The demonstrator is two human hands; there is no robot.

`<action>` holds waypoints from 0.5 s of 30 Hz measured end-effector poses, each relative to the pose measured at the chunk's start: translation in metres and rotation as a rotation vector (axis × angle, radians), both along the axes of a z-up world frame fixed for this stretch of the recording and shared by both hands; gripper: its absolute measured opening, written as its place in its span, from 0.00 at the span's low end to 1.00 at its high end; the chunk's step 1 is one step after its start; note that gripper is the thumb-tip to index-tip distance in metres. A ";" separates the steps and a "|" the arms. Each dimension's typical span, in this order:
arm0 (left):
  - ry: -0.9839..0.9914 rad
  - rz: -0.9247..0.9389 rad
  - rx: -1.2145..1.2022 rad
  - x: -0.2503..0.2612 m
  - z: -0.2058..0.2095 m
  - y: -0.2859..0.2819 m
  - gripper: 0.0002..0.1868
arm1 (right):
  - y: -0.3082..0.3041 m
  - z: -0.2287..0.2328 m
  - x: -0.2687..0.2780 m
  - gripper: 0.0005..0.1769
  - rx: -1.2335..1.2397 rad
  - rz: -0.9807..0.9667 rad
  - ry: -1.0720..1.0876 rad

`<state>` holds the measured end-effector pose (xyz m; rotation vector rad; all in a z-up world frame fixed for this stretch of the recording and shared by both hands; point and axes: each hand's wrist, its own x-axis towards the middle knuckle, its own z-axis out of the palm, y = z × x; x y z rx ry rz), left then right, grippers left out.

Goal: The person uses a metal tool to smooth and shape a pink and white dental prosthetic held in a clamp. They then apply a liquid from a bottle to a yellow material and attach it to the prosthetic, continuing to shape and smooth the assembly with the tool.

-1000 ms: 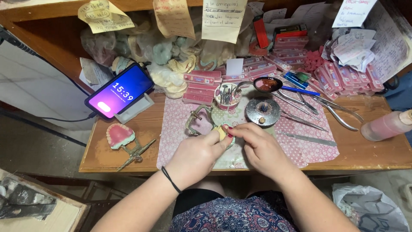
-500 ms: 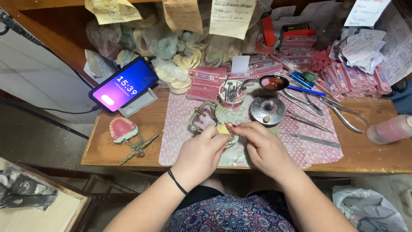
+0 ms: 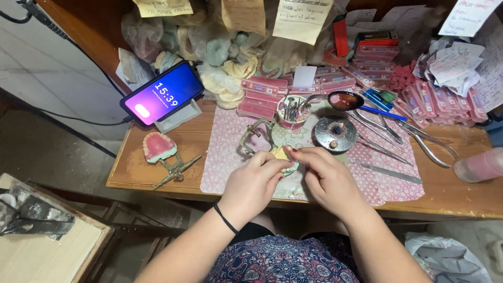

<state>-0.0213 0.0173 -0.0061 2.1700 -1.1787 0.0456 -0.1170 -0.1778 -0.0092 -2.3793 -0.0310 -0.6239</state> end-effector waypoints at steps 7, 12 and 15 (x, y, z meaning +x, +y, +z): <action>-0.071 0.093 -0.137 -0.004 -0.027 0.007 0.24 | -0.003 0.011 -0.002 0.24 0.110 0.013 0.063; -0.104 0.106 -0.162 -0.006 -0.027 0.012 0.29 | -0.001 0.026 0.001 0.51 0.104 0.029 0.259; -0.137 0.151 -0.148 -0.005 -0.033 0.013 0.31 | 0.014 0.046 0.007 0.62 0.053 0.057 0.316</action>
